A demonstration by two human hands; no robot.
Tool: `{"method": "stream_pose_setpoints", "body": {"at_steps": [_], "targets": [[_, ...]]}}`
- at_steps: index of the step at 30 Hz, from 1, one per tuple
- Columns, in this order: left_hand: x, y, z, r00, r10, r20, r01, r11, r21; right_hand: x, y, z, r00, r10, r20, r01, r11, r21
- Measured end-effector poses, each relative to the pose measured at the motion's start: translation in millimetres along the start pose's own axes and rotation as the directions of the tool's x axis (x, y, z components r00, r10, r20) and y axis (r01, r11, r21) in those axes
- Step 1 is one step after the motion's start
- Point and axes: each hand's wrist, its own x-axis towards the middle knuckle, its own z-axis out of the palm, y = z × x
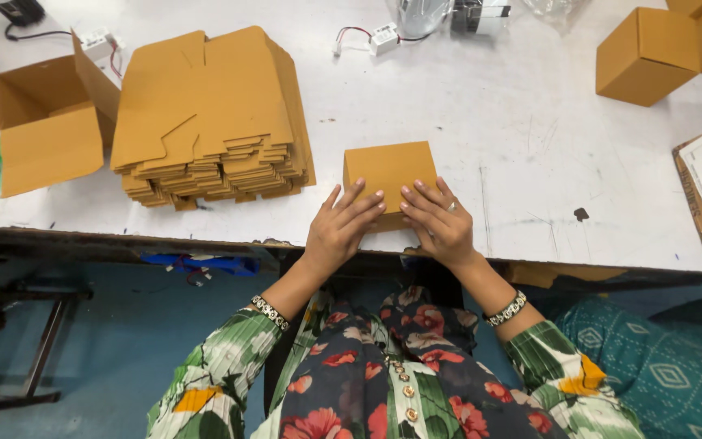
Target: The person assembles flat cardboard pieces into small boxes, places a packaged circular device inside each box, and closes the flaps. The person repeats this process for multiple units, stacking the finished boxes on the table.
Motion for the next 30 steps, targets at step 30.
{"method": "stream_pose_setpoints", "body": {"at_steps": [30], "targets": [[-44.3, -55.5, 18.3, 0.649, -0.753, 0.108, 0.641, 0.465, -0.611, 3.1, 86.1, 10.2, 0.791, 0.174, 0.587, -0.491, 0.753, 0.438]]}}
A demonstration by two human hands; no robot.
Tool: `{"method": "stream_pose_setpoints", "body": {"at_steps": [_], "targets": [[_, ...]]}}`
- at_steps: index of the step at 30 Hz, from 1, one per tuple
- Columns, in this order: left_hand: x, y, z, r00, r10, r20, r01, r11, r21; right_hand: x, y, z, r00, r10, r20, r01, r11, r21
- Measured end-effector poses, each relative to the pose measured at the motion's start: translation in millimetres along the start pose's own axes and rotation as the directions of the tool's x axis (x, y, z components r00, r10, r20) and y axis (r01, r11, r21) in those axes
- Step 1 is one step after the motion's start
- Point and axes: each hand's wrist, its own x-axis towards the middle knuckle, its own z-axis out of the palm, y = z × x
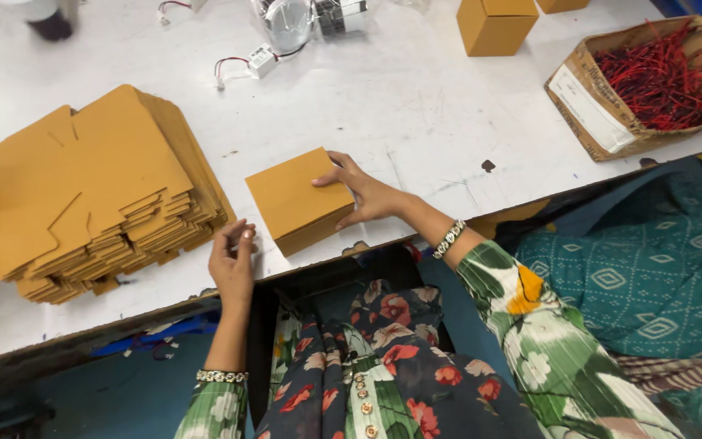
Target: The person assembles flat cardboard pieces into small boxes, places a packaged circular device inside each box, and closes the flaps. The person repeats this process for multiple units, stacking the finished boxes on the table.
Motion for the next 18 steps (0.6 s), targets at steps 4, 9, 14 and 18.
{"method": "stream_pose_setpoints", "body": {"at_steps": [4, 9, 14, 18], "targets": [[2.8, 13.1, 8.3, 1.0, 0.004, 0.01, -0.004, 0.997, 0.076, 3.1, 8.4, 4.4, 0.998, -0.006, -0.066, 0.004, 0.999, -0.034], [-16.3, 35.6, 50.6, 0.992, 0.084, 0.094, -0.11, 0.939, 0.324, -28.2, 39.9, -3.2, 0.917, -0.006, -0.399, -0.035, 0.995, -0.096], [-24.4, 60.9, 77.2, 0.841, 0.425, 0.334, -0.527, 0.506, 0.683, -59.6, 109.6, -136.6, 0.642, -0.068, -0.764, -0.09, 0.983, -0.162], [-19.7, 68.7, 82.0, 0.851, 0.389, 0.354, -0.509, 0.442, 0.738, -62.2, 149.0, -284.8, 0.269, -0.205, -0.941, 0.068, 0.979, -0.193]]}}
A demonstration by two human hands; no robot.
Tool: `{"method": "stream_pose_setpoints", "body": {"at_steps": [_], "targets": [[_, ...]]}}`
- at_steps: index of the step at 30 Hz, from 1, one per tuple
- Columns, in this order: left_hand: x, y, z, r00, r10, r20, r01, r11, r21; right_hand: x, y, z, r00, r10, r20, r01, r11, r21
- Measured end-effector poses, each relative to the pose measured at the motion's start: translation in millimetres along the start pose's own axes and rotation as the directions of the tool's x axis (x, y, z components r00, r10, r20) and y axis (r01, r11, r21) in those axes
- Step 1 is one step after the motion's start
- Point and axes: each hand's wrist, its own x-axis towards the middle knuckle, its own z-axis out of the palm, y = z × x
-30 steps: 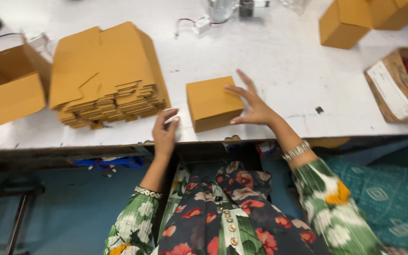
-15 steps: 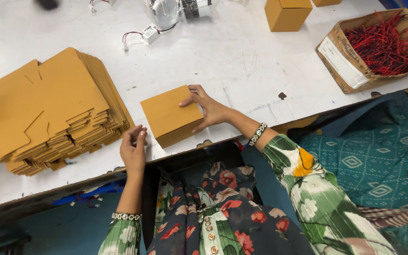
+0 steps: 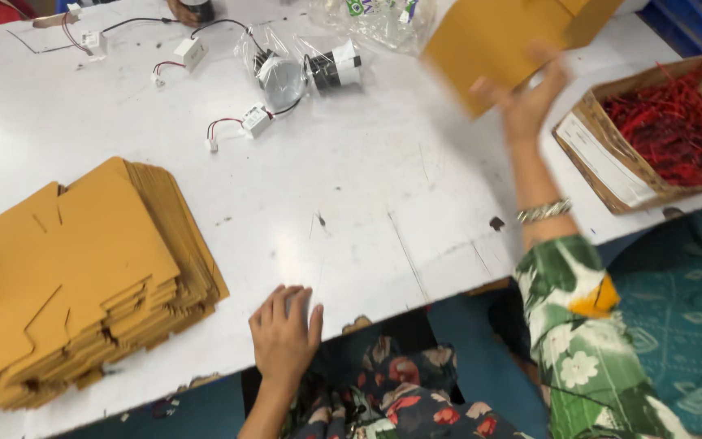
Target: The person assembles flat cardboard pieces into small boxes, places a packaged circular device inside each box, and closes the flaps. The person repeats this process for multiple units, stacking the finished boxes on the table.
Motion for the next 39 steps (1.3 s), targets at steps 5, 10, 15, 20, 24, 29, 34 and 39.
{"method": "stream_pose_setpoints", "body": {"at_steps": [5, 10, 15, 20, 24, 29, 34, 39], "targets": [[5.1, -4.3, 8.1, 0.997, -0.044, 0.057, 0.043, 0.999, 0.025, 113.7, 45.7, -17.9, 0.951, -0.113, -0.289, -0.046, 0.869, -0.493], [3.4, -6.1, 13.5, 0.993, -0.079, 0.084, 0.076, 0.996, 0.042, 86.7, 67.2, 7.9, 0.939, 0.222, -0.264, -0.345, 0.61, -0.713], [-0.5, -8.4, 16.0, 0.991, -0.084, 0.102, 0.081, 0.996, 0.028, 67.4, 73.8, 7.6, 0.977, 0.138, -0.165, -0.215, 0.627, -0.749], [3.3, -7.2, 9.8, 0.996, -0.056, 0.065, 0.057, 0.998, -0.013, 81.2, 74.8, -1.0, 0.953, 0.278, -0.118, -0.245, 0.485, -0.839], [-2.8, -9.4, 6.1, 1.0, -0.02, 0.01, 0.02, 0.998, -0.052, 57.9, 65.6, 8.7, 0.927, 0.371, 0.05, -0.138, 0.464, -0.875], [-10.9, -15.1, 9.5, 0.999, -0.04, 0.024, 0.042, 0.995, -0.095, -60.4, 0.7, 39.1, 0.935, 0.092, 0.343, 0.177, 0.714, -0.677], [-14.8, -37.0, 3.2, 0.978, -0.194, 0.071, 0.198, 0.784, -0.588, -251.5, -153.4, 80.2, 0.706, 0.435, 0.559, -0.468, 0.879, -0.093], [21.7, -94.7, -34.8, 0.976, -0.092, -0.199, 0.059, 0.985, -0.162, -299.2, -239.8, 86.4, 0.766, 0.19, 0.614, -0.102, 0.979, -0.176]]}}
